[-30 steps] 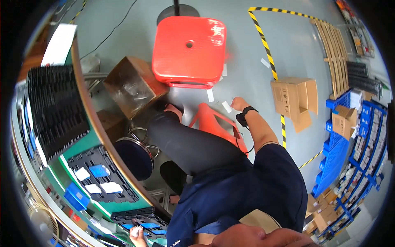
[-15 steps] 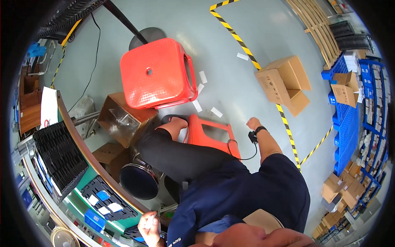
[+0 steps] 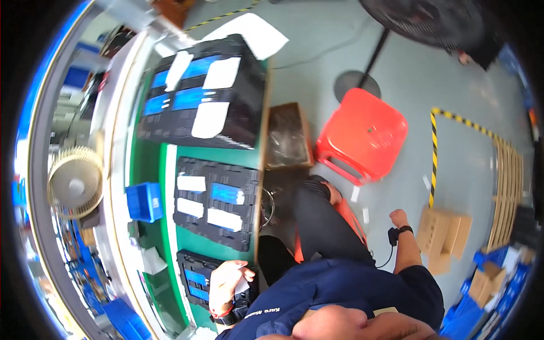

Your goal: Cleaning small electronic components with wipes and organizing them into trays on an assembly line.

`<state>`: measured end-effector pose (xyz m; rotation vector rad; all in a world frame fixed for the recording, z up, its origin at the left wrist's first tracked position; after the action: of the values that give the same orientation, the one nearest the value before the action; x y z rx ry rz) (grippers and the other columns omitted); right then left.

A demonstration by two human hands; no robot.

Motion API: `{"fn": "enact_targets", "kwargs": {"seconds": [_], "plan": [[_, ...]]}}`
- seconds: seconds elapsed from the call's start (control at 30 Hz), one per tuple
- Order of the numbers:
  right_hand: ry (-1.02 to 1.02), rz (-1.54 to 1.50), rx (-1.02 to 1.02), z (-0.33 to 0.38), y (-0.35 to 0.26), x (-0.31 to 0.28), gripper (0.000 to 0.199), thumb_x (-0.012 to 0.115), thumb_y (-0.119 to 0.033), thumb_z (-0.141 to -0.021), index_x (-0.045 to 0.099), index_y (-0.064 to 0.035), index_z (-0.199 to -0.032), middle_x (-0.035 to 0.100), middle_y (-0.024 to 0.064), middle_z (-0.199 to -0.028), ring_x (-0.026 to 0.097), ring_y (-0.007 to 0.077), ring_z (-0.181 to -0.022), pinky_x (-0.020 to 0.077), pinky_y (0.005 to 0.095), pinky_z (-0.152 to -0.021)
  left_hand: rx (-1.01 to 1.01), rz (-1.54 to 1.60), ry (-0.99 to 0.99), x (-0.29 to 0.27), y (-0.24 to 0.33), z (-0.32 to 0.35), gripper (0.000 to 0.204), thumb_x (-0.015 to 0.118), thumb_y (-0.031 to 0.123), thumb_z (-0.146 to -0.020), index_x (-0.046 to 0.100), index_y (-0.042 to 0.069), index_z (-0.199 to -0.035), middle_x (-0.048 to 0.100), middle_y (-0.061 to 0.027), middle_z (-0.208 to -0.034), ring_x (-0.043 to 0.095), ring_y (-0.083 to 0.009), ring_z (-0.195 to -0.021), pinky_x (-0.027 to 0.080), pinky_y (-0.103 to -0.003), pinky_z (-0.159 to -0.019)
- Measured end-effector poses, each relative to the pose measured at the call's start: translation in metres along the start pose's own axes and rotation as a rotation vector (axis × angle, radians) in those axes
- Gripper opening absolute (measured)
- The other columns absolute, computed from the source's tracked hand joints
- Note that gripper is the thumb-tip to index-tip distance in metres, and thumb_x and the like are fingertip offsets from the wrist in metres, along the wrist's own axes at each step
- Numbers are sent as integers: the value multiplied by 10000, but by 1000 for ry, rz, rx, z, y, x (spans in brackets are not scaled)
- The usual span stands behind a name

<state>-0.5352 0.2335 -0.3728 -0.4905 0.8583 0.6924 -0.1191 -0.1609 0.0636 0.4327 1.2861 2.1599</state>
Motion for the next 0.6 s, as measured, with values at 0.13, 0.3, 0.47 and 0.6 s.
{"fn": "enact_targets", "kwargs": {"seconds": [0.13,0.3,0.47,0.6], "plan": [[153,-526,194,-41,-60,-106,182,642,-220,-736,669,-45,-780,660,148,-784,637,304,-755,499,373,-702,60,100,90,-24,12,13,256,520,80,-862,555,-100,-1040,651,-193,-821,632,-233,-715,506,-320,-689],[33,-454,61,-43,-118,-183,166,654,-197,-726,673,-49,-798,662,143,-785,640,294,-769,497,368,-718,80,253,175,-33,50,20,239,518,69,-875,551,-94,-1047,645,-207,-856,634,-239,-719,511,-331,-688],[-35,-453,47,-44,-106,-216,199,629,-226,-740,656,-31,-770,656,151,-789,634,296,-779,491,376,-724,-35,208,228,-18,98,7,179,530,45,-866,587,-45,-1010,620,-86,-769,556,-130,-662,441,-241,-625],[32,-381,86,-37,-91,-240,217,616,-231,-755,645,-25,-815,650,147,-756,633,272,-718,490,366,-668,-151,117,202,2,109,-2,170,585,30,-831,618,7,-997,611,-7,-775,534,-61,-678,421,-192,-627]]}}
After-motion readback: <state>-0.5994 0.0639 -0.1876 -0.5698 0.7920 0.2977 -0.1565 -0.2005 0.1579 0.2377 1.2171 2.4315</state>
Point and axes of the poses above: each hand's wrist, its own z-axis away from the middle knuckle, its own x-axis out of the palm, y = z × x, the point moved 1 cm from there along -z, towards the middle knuckle
